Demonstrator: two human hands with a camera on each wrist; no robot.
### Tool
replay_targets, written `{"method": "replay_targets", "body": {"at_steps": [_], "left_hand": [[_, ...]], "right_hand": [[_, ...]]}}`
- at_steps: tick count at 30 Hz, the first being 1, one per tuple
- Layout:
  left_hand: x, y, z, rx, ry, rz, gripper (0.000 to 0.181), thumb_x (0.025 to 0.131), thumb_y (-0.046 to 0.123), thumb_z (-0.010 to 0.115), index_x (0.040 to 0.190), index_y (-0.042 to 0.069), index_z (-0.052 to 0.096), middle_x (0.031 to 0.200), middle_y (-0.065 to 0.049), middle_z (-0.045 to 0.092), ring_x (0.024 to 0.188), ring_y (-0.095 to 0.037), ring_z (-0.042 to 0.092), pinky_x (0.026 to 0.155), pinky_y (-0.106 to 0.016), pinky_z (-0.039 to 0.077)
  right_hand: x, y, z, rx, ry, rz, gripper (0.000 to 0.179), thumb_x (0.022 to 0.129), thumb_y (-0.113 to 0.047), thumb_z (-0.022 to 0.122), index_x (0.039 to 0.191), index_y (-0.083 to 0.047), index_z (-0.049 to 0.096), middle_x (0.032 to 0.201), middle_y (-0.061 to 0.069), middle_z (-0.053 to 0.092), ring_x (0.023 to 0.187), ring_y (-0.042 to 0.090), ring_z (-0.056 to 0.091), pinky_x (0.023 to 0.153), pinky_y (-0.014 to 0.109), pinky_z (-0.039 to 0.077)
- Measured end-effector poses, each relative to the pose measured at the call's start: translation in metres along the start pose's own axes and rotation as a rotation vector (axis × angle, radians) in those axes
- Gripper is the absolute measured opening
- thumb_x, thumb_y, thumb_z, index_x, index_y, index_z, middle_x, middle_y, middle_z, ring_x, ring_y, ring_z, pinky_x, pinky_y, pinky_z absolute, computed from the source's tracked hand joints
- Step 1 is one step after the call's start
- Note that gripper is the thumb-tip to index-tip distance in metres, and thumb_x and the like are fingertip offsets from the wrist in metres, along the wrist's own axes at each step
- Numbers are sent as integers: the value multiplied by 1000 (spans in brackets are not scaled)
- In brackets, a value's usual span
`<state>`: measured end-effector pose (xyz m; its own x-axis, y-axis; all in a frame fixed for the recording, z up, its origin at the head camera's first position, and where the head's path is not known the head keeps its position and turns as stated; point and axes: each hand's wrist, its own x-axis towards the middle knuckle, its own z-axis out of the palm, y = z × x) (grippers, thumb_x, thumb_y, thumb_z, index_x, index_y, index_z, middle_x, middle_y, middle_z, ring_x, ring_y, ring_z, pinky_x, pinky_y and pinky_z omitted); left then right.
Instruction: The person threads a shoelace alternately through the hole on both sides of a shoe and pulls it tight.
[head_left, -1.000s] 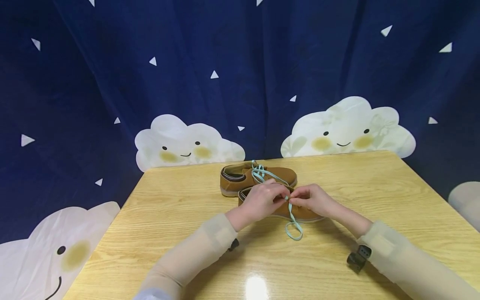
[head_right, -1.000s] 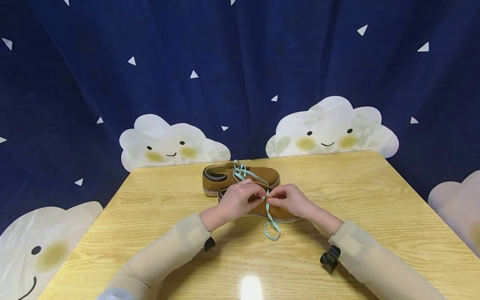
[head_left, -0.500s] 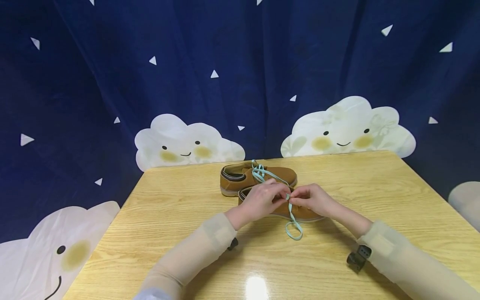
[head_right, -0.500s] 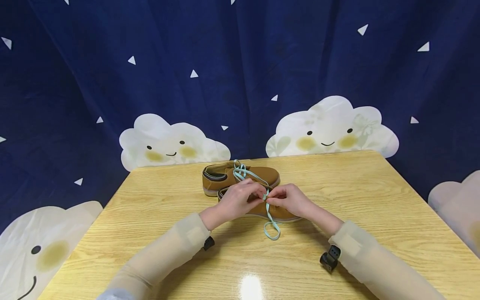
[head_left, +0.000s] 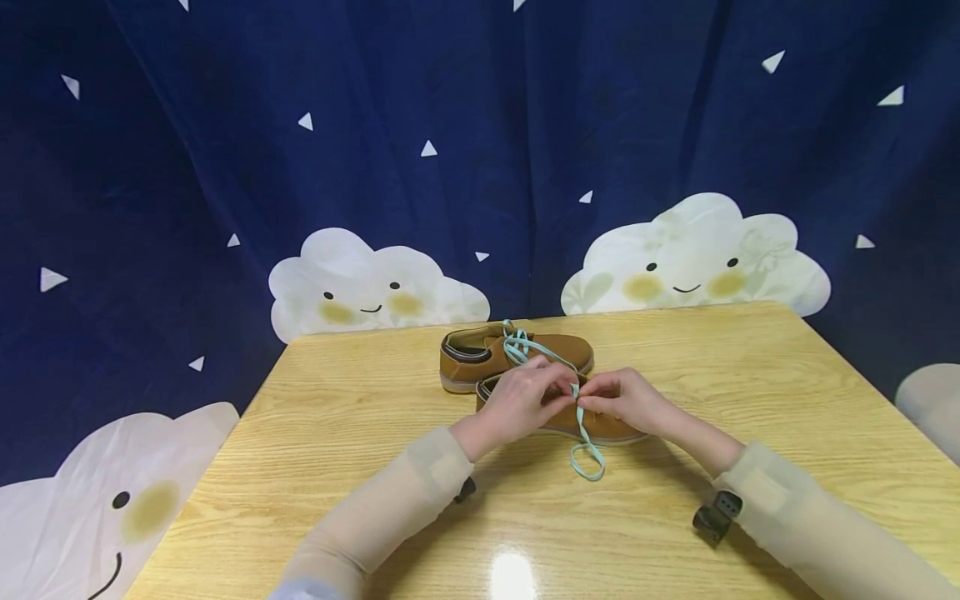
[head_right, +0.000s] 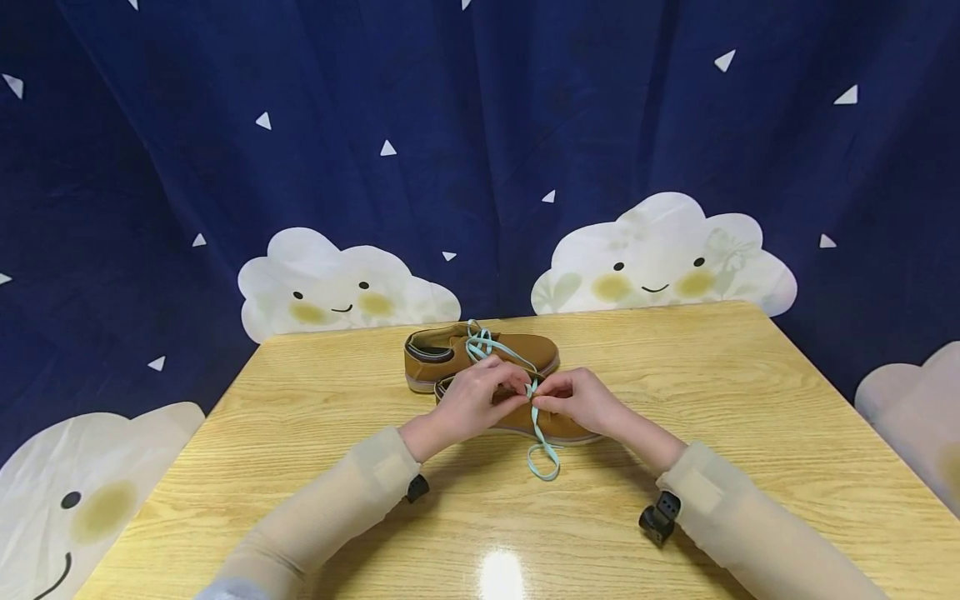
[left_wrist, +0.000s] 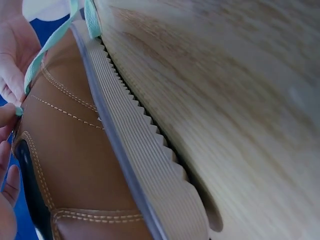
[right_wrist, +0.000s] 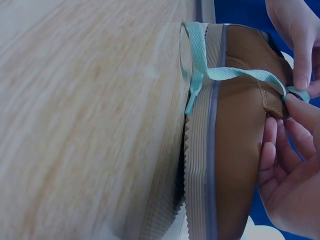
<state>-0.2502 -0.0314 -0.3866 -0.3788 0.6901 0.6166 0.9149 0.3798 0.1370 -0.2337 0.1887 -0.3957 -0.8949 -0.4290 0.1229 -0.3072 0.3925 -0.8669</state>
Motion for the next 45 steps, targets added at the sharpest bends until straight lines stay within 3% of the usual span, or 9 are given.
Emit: {"method": "replay_targets", "body": {"at_steps": [6, 11, 14, 19, 26, 39, 42, 45], "left_hand": [[0, 0, 1, -12, -5, -104, 24, 83, 18, 80, 102, 13, 65, 94, 6, 65, 92, -10, 56, 75, -16, 44], [-1, 0, 0, -126, -43, -256, 26, 84, 19, 79, 104, 13, 63, 96, 4, 63, 88, -9, 56, 77, -16, 44], [-1, -1, 0, -190, -57, -292, 27, 85, 17, 78, 105, 11, 62, 95, 3, 64, 85, -8, 57, 75, -17, 45], [-1, -1, 0, -237, -54, -277, 28, 84, 14, 78, 105, 10, 59, 94, 2, 63, 83, -8, 57, 74, -16, 45], [0, 0, -1, -224, -54, -257, 28, 84, 14, 78, 104, 10, 58, 94, 2, 62, 82, -8, 57, 73, -17, 46], [-1, -3, -4, -176, -63, -186, 24, 85, 15, 77, 102, 10, 60, 94, 1, 63, 82, -7, 57, 74, -14, 45], [-1, -4, -5, -212, -73, -208, 20, 88, 17, 75, 101, 10, 61, 91, 2, 63, 79, -5, 57, 72, -15, 46], [1, -7, -9, -301, -104, -279, 14, 94, 20, 68, 102, 11, 62, 87, 4, 64, 73, -5, 56, 66, -18, 47]], "right_hand": [[0, 0, 0, 5, 7, 8, 14, 91, -7, 68, 99, 5, 71, 78, 8, 66, 58, 8, 46, 51, 23, 38], [0, 0, 0, 10, 8, 8, 15, 91, -7, 68, 99, 5, 71, 80, 6, 67, 61, 9, 49, 52, 24, 40], [0, 0, 0, 6, -1, 11, 16, 91, -9, 68, 99, 4, 71, 80, 5, 67, 61, 9, 49, 52, 24, 40], [1, 1, -1, -21, -14, 16, 18, 94, -14, 65, 98, 2, 72, 73, 5, 62, 53, 8, 44, 48, 23, 38], [3, -2, 1, -15, 9, 33, 20, 95, -17, 65, 95, 2, 73, 68, 5, 61, 50, 8, 42, 46, 23, 36], [4, -3, 3, -6, 57, -23, 13, 90, -9, 70, 93, 4, 73, 76, 5, 67, 53, 9, 48, 47, 23, 38], [5, -2, 3, -5, 78, -31, 11, 88, -8, 72, 92, 3, 74, 81, 6, 70, 60, 10, 55, 51, 22, 42], [6, -1, 4, -13, 85, -54, 9, 87, -7, 73, 90, 2, 74, 84, 7, 71, 69, 9, 61, 58, 22, 46]]}}
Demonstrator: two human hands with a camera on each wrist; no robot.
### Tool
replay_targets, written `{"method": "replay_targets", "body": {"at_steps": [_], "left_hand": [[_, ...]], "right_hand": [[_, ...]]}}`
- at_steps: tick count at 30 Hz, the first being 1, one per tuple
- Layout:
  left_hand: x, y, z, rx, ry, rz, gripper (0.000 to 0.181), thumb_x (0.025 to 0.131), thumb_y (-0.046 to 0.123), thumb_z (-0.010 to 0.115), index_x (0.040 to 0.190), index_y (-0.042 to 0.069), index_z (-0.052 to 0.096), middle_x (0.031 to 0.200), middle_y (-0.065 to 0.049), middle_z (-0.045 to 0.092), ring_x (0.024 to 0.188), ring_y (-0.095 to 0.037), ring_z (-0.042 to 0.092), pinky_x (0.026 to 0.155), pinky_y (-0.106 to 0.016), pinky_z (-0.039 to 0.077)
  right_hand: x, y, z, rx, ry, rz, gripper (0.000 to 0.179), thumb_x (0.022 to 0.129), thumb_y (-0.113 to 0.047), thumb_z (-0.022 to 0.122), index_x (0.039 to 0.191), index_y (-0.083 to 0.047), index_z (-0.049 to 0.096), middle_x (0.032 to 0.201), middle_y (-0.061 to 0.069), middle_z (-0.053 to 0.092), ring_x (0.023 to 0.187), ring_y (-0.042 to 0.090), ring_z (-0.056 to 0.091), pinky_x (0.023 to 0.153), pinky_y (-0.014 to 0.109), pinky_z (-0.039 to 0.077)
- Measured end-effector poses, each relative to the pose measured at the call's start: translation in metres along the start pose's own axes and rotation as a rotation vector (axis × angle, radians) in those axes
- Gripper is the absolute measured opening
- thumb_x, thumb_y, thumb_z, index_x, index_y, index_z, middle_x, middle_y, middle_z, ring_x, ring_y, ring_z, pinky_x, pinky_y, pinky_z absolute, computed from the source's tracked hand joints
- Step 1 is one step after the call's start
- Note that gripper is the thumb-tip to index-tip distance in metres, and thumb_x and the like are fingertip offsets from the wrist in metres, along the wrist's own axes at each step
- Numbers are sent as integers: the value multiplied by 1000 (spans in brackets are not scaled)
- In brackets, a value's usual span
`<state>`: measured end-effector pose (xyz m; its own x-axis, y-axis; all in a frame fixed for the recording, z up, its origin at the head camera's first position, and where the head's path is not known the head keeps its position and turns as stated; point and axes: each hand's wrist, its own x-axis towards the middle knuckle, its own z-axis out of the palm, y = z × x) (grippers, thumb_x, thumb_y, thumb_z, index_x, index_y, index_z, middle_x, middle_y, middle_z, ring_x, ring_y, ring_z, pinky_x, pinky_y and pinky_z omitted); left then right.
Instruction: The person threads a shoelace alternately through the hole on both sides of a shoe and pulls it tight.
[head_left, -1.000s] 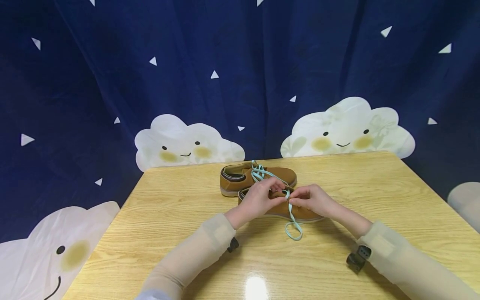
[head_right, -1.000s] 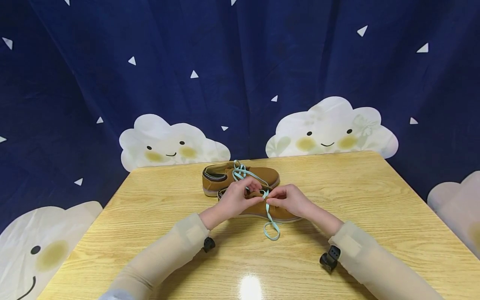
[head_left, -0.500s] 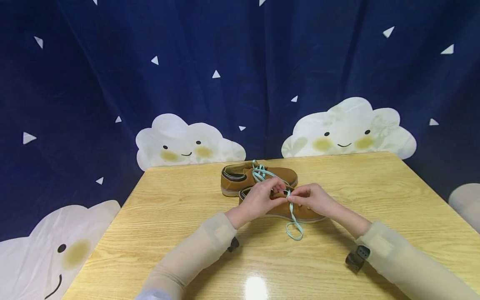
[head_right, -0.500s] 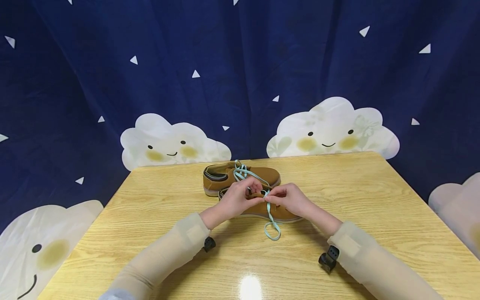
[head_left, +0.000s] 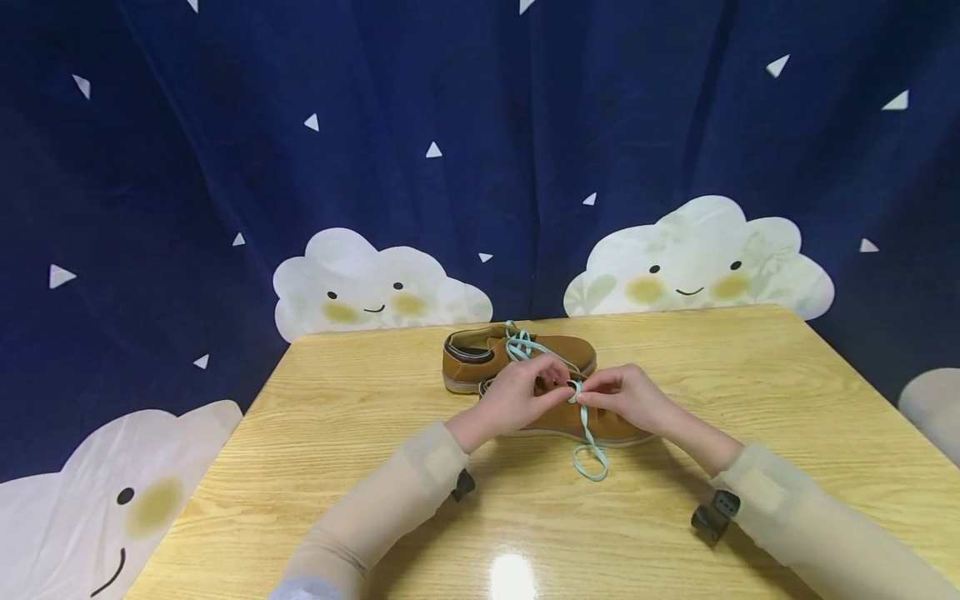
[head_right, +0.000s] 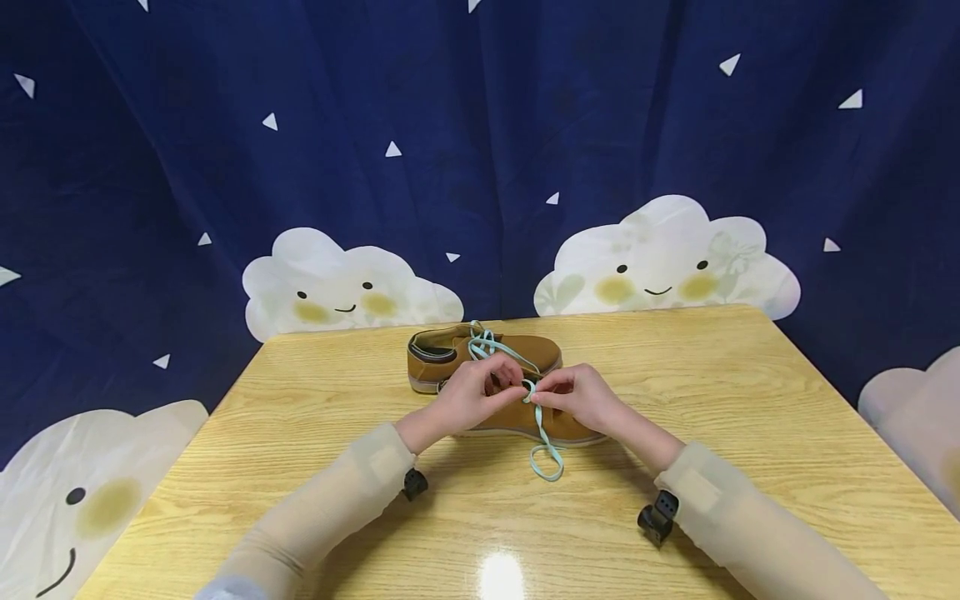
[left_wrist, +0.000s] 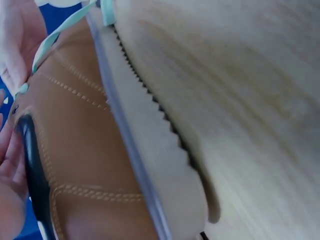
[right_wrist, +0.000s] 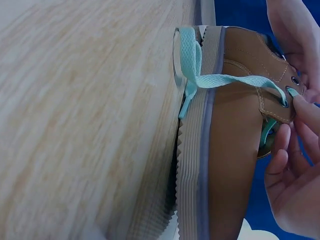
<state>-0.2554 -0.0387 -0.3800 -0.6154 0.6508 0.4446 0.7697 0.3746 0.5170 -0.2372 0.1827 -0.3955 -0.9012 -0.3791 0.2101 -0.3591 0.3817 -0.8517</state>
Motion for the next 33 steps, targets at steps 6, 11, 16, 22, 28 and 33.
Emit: {"method": "replay_targets", "body": {"at_steps": [6, 11, 16, 22, 28, 33], "left_hand": [[10, -8, -13, -186, -141, -184, 14, 101, 17, 55, 102, 7, 66, 76, 4, 61, 65, -7, 55, 60, -22, 45], [22, -17, -20, -207, -351, -213, 17, 98, 5, 56, 107, 1, 71, 71, 1, 59, 55, -7, 48, 56, -20, 41], [33, -18, -26, -287, -508, -245, 25, 97, -4, 54, 117, -3, 69, 89, -2, 68, 51, -10, 41, 53, -21, 39], [36, -20, -28, -331, -611, -333, 27, 98, -1, 53, 121, -2, 67, 64, 5, 49, 52, -9, 37, 54, -22, 41], [37, -21, -28, -376, -657, -369, 25, 99, 0, 51, 117, -3, 68, 62, 3, 43, 52, -10, 36, 53, -23, 38], [38, -21, -29, -402, -665, -379, 20, 97, -2, 51, 91, -1, 71, 62, 2, 40, 51, -10, 34, 53, -25, 34]], "right_hand": [[0, 1, -1, 5, 1, -9, 9, 86, -6, 73, 90, 2, 74, 84, 8, 71, 73, 8, 63, 62, 23, 48], [-1, 0, -1, 40, 7, 0, 8, 86, -5, 73, 90, 3, 73, 85, 10, 71, 71, 8, 62, 58, 22, 46], [-1, 2, 0, 62, 10, -17, 7, 86, -3, 73, 90, 3, 73, 85, 10, 70, 69, 7, 60, 56, 21, 45], [-2, 2, 3, 59, 8, 3, 9, 86, -5, 73, 90, 3, 73, 83, 9, 69, 59, 8, 52, 49, 22, 39], [-2, 1, 3, 65, 10, 11, 9, 86, -5, 73, 90, 3, 72, 82, 10, 68, 56, 9, 49, 47, 22, 38], [-3, 2, 4, 58, 13, -2, 8, 86, -5, 73, 89, 3, 73, 83, 10, 68, 60, 9, 52, 48, 22, 39]]}}
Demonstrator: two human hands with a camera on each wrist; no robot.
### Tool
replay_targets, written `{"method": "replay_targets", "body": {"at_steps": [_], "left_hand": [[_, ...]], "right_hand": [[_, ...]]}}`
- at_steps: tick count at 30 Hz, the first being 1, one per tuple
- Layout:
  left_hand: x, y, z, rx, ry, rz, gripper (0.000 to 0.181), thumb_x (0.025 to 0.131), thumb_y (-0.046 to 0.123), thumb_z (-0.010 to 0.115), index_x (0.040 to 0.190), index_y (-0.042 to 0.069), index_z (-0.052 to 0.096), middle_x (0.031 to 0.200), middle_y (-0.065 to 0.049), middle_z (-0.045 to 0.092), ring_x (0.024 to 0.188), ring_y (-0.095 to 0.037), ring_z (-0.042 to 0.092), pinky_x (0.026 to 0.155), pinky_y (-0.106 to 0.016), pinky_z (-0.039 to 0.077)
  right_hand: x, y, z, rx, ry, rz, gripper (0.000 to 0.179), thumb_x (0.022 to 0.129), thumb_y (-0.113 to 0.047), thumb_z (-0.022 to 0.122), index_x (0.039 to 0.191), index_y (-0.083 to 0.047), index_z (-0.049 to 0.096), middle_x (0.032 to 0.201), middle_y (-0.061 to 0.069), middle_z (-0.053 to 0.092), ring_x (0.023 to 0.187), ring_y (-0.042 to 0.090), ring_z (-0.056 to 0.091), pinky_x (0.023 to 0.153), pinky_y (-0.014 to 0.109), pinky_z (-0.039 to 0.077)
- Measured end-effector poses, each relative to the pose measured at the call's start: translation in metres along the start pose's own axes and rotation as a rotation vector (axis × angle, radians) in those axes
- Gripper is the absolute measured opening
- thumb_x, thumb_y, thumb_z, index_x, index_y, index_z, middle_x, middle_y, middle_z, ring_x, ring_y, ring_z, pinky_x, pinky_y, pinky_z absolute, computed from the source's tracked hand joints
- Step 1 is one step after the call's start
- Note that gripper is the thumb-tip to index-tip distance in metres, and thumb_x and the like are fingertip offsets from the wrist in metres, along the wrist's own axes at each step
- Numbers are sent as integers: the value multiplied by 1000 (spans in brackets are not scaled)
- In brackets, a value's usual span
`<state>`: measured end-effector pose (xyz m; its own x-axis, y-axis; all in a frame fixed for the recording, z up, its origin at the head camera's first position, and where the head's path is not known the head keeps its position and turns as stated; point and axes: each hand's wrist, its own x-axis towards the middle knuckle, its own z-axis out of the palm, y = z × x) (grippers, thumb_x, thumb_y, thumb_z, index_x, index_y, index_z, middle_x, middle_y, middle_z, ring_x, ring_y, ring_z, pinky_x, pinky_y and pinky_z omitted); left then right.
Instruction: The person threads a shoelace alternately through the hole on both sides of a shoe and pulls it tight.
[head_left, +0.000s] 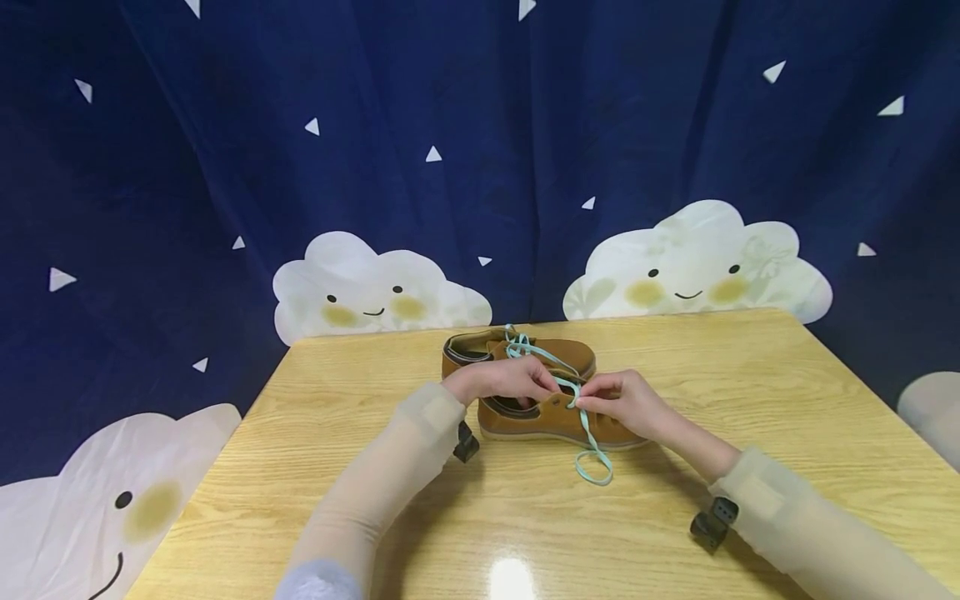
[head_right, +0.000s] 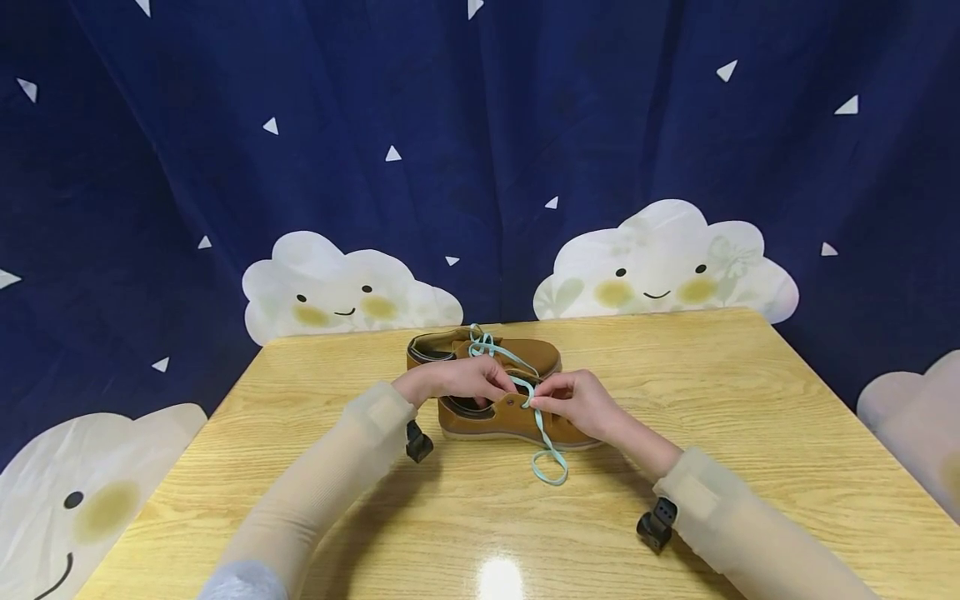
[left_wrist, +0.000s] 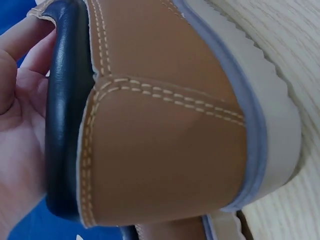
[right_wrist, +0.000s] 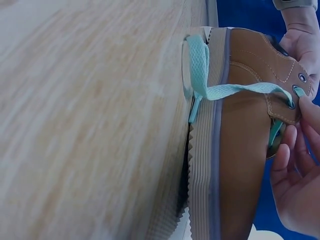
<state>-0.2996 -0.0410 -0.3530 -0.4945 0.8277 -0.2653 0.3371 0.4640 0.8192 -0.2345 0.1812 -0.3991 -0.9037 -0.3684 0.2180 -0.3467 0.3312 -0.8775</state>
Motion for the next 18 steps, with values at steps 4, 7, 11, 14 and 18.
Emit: {"method": "replay_targets", "body": {"at_steps": [4, 7, 11, 14, 18], "left_hand": [[-2, 3, 1, 94, 6, 11, 25, 98, -2, 49, 78, 3, 62, 60, 1, 39, 51, -10, 36, 54, -24, 36], [-5, 9, 3, 304, 45, 61, 26, 99, -1, 50, 77, 5, 61, 60, 2, 40, 51, -10, 36, 55, -22, 35], [-11, 17, 7, 639, 141, 104, 25, 99, 6, 54, 75, 11, 58, 61, 6, 42, 53, -7, 35, 57, -20, 31], [-19, 18, 9, 805, 205, 96, 29, 100, 12, 56, 72, 16, 52, 62, 6, 38, 55, -7, 34, 55, -21, 28], [-34, 12, 10, 935, 295, 103, 28, 99, 15, 57, 72, 17, 51, 68, 7, 43, 60, -8, 38, 56, -23, 31]], "right_hand": [[0, 1, 0, -11, -7, -1, 8, 87, -6, 73, 90, 2, 73, 83, 9, 68, 61, 8, 52, 48, 22, 39], [0, 2, -1, -25, -17, 0, 8, 87, -6, 72, 91, 2, 72, 82, 8, 68, 60, 8, 52, 48, 22, 40], [0, 3, -2, -35, -20, 14, 9, 87, -5, 72, 92, 3, 72, 81, 5, 68, 59, 7, 52, 48, 22, 40], [-1, 2, -3, -32, -17, 19, 10, 87, -5, 72, 92, 4, 72, 81, 4, 68, 59, 7, 52, 48, 22, 41], [-2, 0, -3, -27, -15, 19, 12, 87, -5, 72, 93, 5, 72, 82, 6, 69, 59, 6, 52, 47, 23, 41]]}}
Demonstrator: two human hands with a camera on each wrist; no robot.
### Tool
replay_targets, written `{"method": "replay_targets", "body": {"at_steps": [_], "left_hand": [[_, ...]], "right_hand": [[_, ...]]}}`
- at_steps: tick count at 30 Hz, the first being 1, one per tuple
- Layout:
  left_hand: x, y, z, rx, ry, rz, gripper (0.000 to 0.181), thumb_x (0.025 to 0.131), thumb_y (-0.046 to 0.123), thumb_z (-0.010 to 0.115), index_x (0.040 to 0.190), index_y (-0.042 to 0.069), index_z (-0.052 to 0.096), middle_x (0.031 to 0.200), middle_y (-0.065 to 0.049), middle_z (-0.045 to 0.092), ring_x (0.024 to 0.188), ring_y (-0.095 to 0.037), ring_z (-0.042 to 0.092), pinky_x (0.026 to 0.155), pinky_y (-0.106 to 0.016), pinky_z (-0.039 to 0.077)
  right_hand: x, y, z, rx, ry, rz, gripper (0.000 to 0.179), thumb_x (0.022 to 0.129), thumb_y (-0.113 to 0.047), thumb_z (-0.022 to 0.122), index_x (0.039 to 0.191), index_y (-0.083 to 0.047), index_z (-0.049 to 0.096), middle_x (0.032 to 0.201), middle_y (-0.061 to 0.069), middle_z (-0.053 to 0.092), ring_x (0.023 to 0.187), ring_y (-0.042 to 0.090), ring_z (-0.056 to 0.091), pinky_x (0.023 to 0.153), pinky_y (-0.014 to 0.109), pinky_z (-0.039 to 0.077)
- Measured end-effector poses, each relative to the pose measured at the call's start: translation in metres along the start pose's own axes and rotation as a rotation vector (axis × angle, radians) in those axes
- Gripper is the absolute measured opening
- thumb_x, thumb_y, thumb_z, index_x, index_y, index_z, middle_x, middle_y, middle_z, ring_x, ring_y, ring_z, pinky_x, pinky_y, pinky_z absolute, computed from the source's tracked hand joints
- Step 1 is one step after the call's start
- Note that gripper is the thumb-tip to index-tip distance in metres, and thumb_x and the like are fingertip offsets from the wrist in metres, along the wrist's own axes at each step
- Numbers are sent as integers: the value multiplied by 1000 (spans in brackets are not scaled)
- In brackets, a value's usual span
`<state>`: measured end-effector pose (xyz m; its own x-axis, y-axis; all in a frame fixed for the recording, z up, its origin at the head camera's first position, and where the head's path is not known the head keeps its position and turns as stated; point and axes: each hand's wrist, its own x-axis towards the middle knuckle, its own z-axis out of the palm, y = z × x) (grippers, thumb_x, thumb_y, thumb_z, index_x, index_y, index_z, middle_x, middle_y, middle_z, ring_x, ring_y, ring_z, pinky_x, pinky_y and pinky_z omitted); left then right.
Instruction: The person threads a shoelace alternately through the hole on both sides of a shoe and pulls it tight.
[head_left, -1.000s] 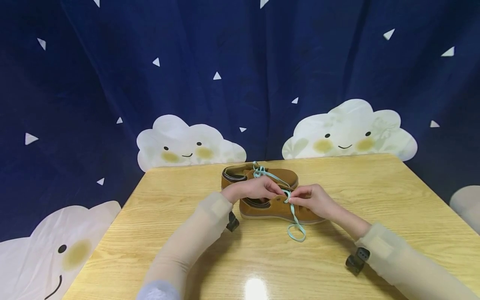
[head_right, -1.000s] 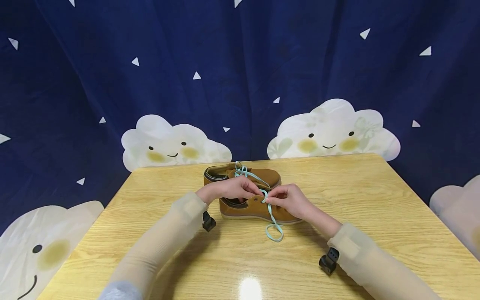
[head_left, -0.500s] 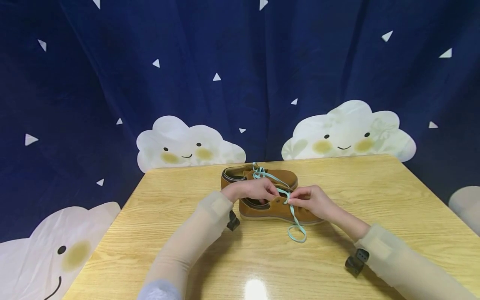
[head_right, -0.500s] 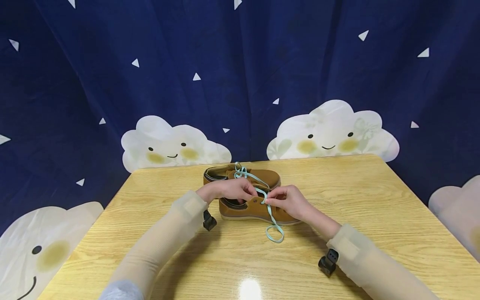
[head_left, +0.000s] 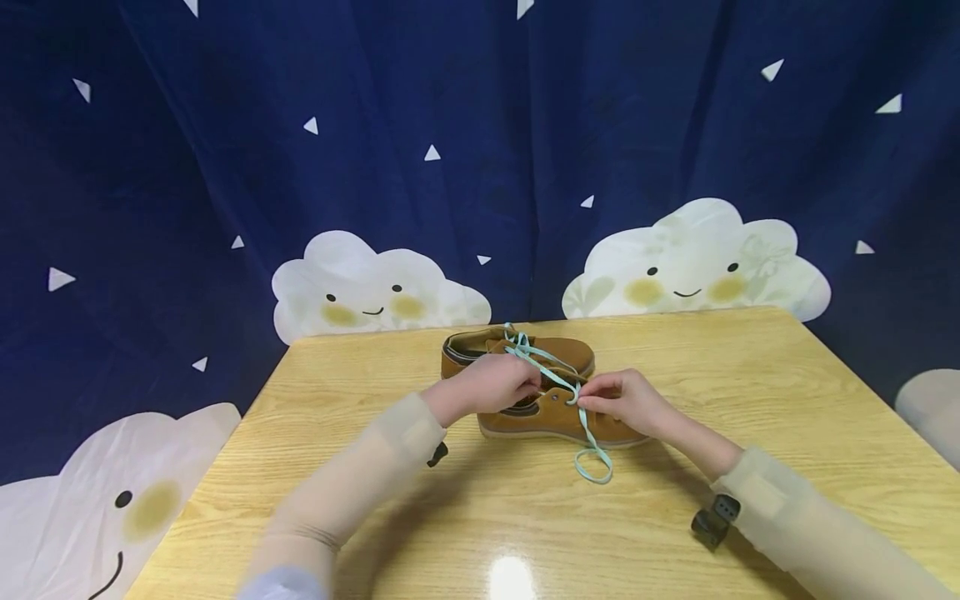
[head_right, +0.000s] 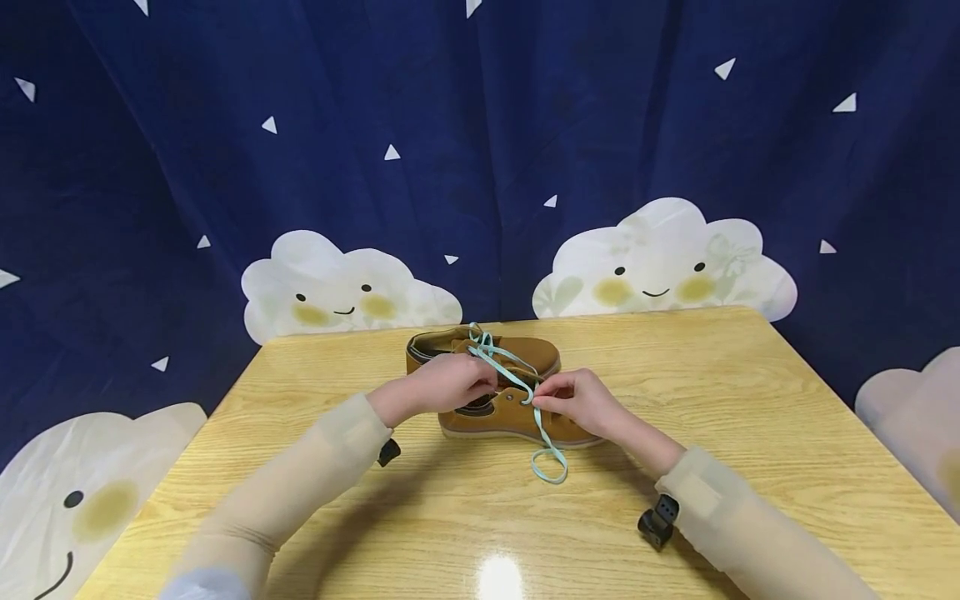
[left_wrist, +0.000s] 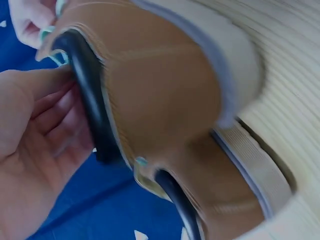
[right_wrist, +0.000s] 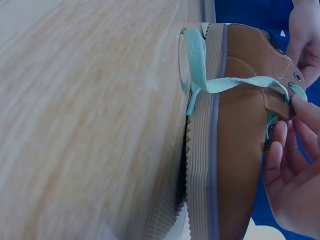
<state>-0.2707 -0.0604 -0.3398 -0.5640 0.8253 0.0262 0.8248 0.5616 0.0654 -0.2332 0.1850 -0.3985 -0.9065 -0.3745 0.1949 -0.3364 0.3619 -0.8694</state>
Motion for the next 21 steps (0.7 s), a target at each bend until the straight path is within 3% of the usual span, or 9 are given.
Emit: {"method": "replay_targets", "body": {"at_steps": [5, 10, 15, 21], "left_hand": [[-22, -13, -2, 112, 141, 3, 13, 98, 16, 61, 85, 15, 66, 83, 8, 60, 72, -8, 54, 63, -28, 46], [-45, -25, -5, 186, 268, 29, 8, 95, 15, 64, 88, 15, 68, 85, 6, 62, 78, -12, 59, 64, -30, 49], [-63, -32, -6, 237, 329, 79, 7, 93, 11, 66, 87, 12, 66, 84, 2, 62, 77, -15, 58, 65, -29, 50], [-80, -43, -6, 220, 393, 31, 6, 93, 9, 66, 87, 12, 66, 84, 3, 59, 77, -13, 56, 64, -27, 49]], "right_hand": [[-1, -3, -1, 3, -5, 19, 14, 87, -5, 72, 95, 6, 72, 84, 10, 69, 59, 6, 52, 47, 22, 40], [-1, -5, -1, -1, -11, 30, 14, 88, -6, 72, 96, 5, 72, 86, 9, 70, 61, 7, 53, 48, 23, 42], [0, -5, -2, -3, -9, 31, 14, 88, -6, 72, 96, 6, 72, 85, 10, 70, 59, 8, 52, 47, 24, 41], [0, -4, -2, -4, -19, 40, 14, 88, -7, 72, 96, 5, 72, 87, 11, 69, 57, 8, 51, 46, 24, 40]]}}
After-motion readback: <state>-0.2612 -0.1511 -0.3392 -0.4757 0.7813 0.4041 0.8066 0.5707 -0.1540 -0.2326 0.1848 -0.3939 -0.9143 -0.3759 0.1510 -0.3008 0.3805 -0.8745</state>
